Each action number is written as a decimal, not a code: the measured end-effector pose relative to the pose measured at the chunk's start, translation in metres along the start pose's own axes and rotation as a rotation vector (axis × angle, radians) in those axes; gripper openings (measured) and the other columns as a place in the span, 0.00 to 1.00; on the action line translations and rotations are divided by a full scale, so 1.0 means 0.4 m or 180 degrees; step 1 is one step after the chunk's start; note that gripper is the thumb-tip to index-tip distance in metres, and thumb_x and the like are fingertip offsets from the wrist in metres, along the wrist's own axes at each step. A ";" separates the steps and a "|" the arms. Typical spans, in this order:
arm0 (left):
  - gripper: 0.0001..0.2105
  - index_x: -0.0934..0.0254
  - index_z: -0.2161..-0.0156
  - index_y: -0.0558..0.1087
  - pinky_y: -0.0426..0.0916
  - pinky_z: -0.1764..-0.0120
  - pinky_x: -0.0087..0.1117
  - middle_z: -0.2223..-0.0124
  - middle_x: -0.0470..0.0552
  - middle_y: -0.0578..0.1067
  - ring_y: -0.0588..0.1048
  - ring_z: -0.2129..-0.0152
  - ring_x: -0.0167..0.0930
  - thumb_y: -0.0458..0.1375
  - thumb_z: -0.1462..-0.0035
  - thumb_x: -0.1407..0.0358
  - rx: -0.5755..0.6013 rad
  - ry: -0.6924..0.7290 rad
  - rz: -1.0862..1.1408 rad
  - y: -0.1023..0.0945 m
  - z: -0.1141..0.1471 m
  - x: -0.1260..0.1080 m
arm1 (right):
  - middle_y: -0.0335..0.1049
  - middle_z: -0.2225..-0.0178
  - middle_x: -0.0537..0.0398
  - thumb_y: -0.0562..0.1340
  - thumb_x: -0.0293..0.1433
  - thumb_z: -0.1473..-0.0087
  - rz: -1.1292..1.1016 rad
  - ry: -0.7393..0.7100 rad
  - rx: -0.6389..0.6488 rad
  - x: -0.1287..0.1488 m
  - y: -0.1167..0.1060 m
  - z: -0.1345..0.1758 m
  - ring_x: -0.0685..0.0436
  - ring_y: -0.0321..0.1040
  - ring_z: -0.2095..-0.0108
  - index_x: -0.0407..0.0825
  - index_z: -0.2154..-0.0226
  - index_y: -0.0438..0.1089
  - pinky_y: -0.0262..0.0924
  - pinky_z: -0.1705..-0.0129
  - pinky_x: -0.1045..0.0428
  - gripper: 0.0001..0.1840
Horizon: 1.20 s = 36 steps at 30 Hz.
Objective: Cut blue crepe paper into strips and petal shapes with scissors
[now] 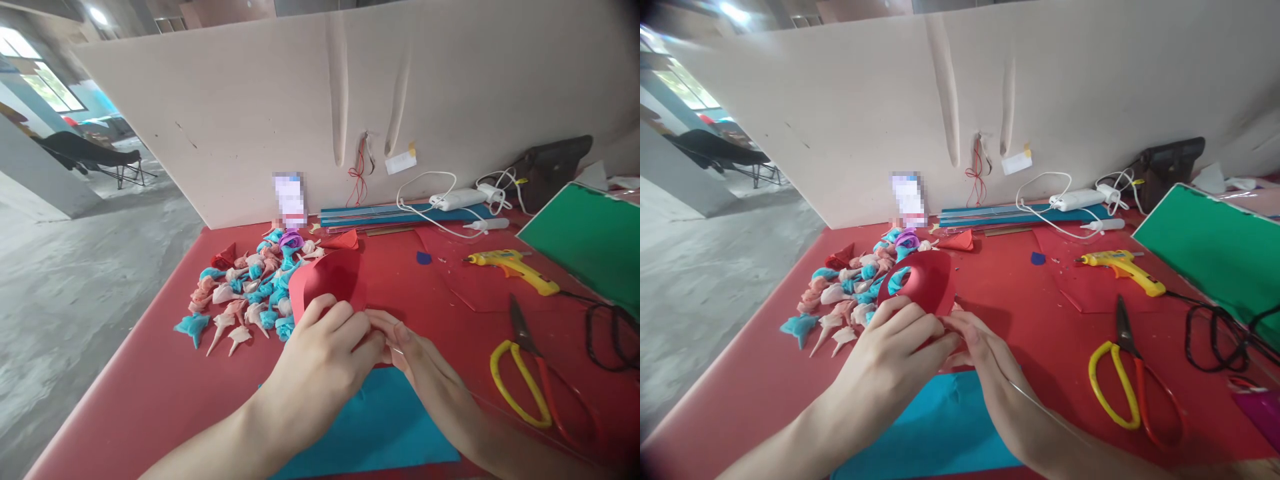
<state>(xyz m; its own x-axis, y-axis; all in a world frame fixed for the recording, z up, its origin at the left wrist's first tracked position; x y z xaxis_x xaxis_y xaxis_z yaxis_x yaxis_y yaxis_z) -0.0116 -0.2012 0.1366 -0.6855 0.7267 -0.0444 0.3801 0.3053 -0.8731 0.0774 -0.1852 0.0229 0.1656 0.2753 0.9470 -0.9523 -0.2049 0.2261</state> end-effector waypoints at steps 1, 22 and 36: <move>0.15 0.65 0.72 0.69 0.56 0.66 0.33 0.73 0.46 0.67 0.59 0.75 0.29 0.45 0.35 0.73 0.0008 0.0004 -0.0003 0.000 -0.001 0.000 | 0.60 0.43 0.54 0.54 0.51 0.44 0.0005 -0.0003 0.0009 0.001 0.001 -0.001 0.42 0.69 0.53 0.61 0.52 0.70 0.68 0.52 0.45 0.23; 0.06 0.64 0.69 0.70 0.63 0.66 0.27 0.70 0.45 0.69 0.67 0.72 0.25 0.54 0.40 0.67 -0.1057 -0.1677 0.2536 -0.131 -0.045 0.217 | 0.66 0.49 0.48 0.62 0.46 0.50 0.0559 -0.0471 0.0369 0.069 0.040 -0.095 0.43 0.71 0.61 0.53 0.53 0.69 0.69 0.60 0.47 0.24; 0.11 0.65 0.72 0.73 0.62 0.70 0.23 0.75 0.44 0.71 0.69 0.77 0.24 0.65 0.52 0.59 -0.1634 -0.3553 0.3833 -0.114 0.282 0.446 | 0.70 0.68 0.59 0.67 0.28 0.54 -0.0204 -0.0081 0.0408 0.137 0.220 -0.405 0.50 0.68 0.74 0.50 0.52 0.61 0.65 0.74 0.53 0.26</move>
<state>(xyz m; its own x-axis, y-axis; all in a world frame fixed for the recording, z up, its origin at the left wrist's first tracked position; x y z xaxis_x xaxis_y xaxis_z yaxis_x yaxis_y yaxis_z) -0.2212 -0.1547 0.1139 0.1305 -0.0018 -0.9914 0.9564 0.2637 0.1254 -0.0388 -0.0359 0.0575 0.2330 0.2680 0.9348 -0.8994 -0.3063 0.3120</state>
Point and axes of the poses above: each hand's wrist, its own z-axis away from the middle knuckle, its own y-axis out of the palm, x = y × z, the point moved 8 cm from there along -z, towards the middle knuckle
